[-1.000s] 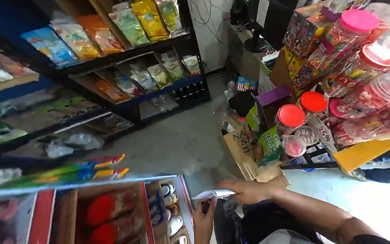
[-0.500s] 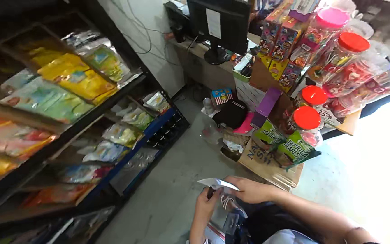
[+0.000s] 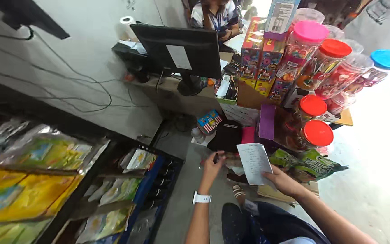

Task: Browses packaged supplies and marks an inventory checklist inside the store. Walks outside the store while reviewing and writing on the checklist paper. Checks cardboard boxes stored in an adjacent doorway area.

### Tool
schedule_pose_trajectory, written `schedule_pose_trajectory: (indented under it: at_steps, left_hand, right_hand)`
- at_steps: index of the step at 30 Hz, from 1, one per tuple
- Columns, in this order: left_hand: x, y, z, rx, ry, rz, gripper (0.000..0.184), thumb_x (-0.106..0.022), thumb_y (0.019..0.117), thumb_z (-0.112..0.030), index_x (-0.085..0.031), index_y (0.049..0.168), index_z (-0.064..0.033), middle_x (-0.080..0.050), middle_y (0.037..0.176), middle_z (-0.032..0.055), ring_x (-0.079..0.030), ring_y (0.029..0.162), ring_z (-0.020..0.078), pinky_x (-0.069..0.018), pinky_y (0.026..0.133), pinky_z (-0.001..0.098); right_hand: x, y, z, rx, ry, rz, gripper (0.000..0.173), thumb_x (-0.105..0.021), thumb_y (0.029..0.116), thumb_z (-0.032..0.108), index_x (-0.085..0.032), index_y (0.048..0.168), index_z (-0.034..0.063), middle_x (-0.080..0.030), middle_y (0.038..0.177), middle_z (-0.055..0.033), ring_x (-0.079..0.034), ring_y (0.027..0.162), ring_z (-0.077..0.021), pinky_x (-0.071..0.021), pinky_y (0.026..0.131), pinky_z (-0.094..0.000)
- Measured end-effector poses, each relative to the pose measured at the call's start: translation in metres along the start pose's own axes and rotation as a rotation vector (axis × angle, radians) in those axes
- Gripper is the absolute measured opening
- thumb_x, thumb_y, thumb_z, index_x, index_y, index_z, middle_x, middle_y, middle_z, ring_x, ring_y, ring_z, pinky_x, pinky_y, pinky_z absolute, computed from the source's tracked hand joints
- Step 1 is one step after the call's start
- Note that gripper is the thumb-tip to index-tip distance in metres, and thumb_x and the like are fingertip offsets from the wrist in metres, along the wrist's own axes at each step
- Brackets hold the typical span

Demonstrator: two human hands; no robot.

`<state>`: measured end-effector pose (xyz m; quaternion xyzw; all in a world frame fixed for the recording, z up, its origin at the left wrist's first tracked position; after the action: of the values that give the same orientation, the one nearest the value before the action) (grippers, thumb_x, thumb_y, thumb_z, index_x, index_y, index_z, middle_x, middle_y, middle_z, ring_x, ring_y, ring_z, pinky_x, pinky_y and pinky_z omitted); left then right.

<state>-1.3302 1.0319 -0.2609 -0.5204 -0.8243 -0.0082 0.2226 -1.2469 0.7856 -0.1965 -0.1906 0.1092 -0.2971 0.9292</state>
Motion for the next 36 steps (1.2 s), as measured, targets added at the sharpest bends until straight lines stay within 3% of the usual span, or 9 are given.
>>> schedule_pose_trajectory:
  at_steps: [4,7,14,18,23,25,27,30,36]
  left_hand:
    - [0.02,0.11,-0.022,-0.069,0.195,0.003,0.038,-0.058,0.1027,-0.014,-0.06,0.133,0.0073,-0.067,0.12,0.0272,-0.065,0.111,0.037,-0.0499,0.101,0.0513]
    - [0.022,0.196,-0.042,-0.099,0.361,0.004,0.042,-0.059,0.1019,-0.013,-0.057,0.137,0.0081,-0.057,0.135,0.0337,-0.057,0.126,0.0464,-0.0434,0.11,0.0571]
    - [0.005,0.328,-0.047,-0.143,0.578,0.006,0.056,-0.069,0.0926,-0.005,-0.053,0.146,-0.003,-0.041,0.151,0.034,-0.055,0.126,0.0526,-0.0486,0.101,0.0639]
    - [0.002,0.351,-0.049,-0.214,0.68,0.039,0.05,-0.066,0.0965,-0.01,-0.054,0.144,-0.0024,-0.044,0.149,0.0331,-0.059,0.122,0.0511,-0.0499,0.098,0.0634]
    - [0.01,0.357,-0.048,-0.257,0.75,0.041,0.033,-0.059,0.1033,-0.018,-0.064,0.127,0.004,-0.056,0.138,0.031,-0.059,0.123,0.049,-0.0483,0.1,0.0633]
    - [0.013,0.359,-0.047,-0.28,0.749,0.056,0.038,-0.062,0.1013,-0.017,-0.061,0.134,0.0023,-0.055,0.14,0.031,-0.058,0.124,0.0491,-0.0484,0.1,0.0629]
    - [0.013,0.362,-0.044,-0.303,0.769,0.085,0.049,-0.065,0.0984,-0.014,-0.054,0.144,-0.0011,-0.05,0.145,0.0318,-0.057,0.125,0.0496,-0.049,0.1,0.0624]
    - [0.01,0.367,-0.042,-0.32,0.8,0.099,0.052,-0.065,0.0983,-0.015,-0.052,0.147,-0.0031,-0.048,0.146,0.0321,-0.057,0.126,0.0493,-0.049,0.101,0.0614]
    - [0.008,0.37,-0.05,-0.297,0.728,0.032,0.031,-0.058,0.1031,-0.015,-0.065,0.126,0.0037,-0.056,0.138,0.0312,-0.059,0.124,0.0479,-0.0482,0.101,0.0623]
  right_hand:
    - [-0.009,0.013,0.015,-0.029,0.059,-0.071,0.055,-0.04,0.1026,-0.002,-0.024,0.155,-0.0003,-0.058,0.135,-0.011,-0.064,0.112,-0.0055,-0.054,0.098,-0.0263]
    - [-0.017,0.021,0.018,0.011,0.112,-0.135,0.064,-0.041,0.0986,-0.004,-0.017,0.158,0.0001,-0.053,0.142,-0.0105,-0.06,0.118,-0.0028,-0.0518,0.101,-0.0239]
    - [-0.043,0.017,0.013,-0.019,0.359,-0.402,0.063,-0.042,0.0928,-0.007,-0.024,0.153,0.0025,-0.064,0.124,0.0018,-0.066,0.105,0.0008,-0.0567,0.093,-0.0222]
    - [-0.057,0.019,0.011,-0.038,0.505,-0.565,0.054,-0.042,0.0905,-0.01,-0.037,0.143,0.0054,-0.07,0.111,0.0049,-0.069,0.096,-0.0006,-0.0587,0.087,-0.0226]
    - [-0.074,0.029,0.014,-0.011,0.601,-0.626,0.047,-0.042,0.0895,-0.011,-0.046,0.132,0.008,-0.073,0.104,0.0054,-0.071,0.092,-0.003,-0.0602,0.083,-0.0241]
    - [-0.079,0.034,0.015,0.0,0.621,-0.625,0.046,-0.042,0.0892,-0.011,-0.048,0.13,0.0081,-0.073,0.103,0.0049,-0.071,0.091,-0.0037,-0.0604,0.083,-0.0248]
    - [-0.084,0.038,0.017,0.003,0.648,-0.634,0.047,-0.041,0.0885,-0.012,-0.047,0.13,0.0083,-0.073,0.102,0.0043,-0.071,0.09,-0.0044,-0.0607,0.083,-0.0252]
    - [-0.091,0.043,0.018,0.018,0.688,-0.643,0.051,-0.042,0.0874,-0.013,-0.043,0.134,0.008,-0.072,0.104,0.0032,-0.071,0.092,-0.0055,-0.0609,0.083,-0.0258]
    - [-0.096,0.041,0.02,0.165,0.694,-0.611,0.065,-0.047,0.0836,-0.01,-0.031,0.142,0.0139,-0.072,0.111,0.0065,-0.072,0.096,-0.0064,-0.0617,0.086,-0.0279]
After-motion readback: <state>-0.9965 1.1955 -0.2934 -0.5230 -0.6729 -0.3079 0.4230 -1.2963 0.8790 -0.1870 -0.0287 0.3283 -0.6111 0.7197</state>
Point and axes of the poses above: each hand's wrist, its own y-axis towards the middle knuckle, its own x-axis out of the back of the hand, z = x × y, the point moved 3 cm from there along y, towards the middle knuckle
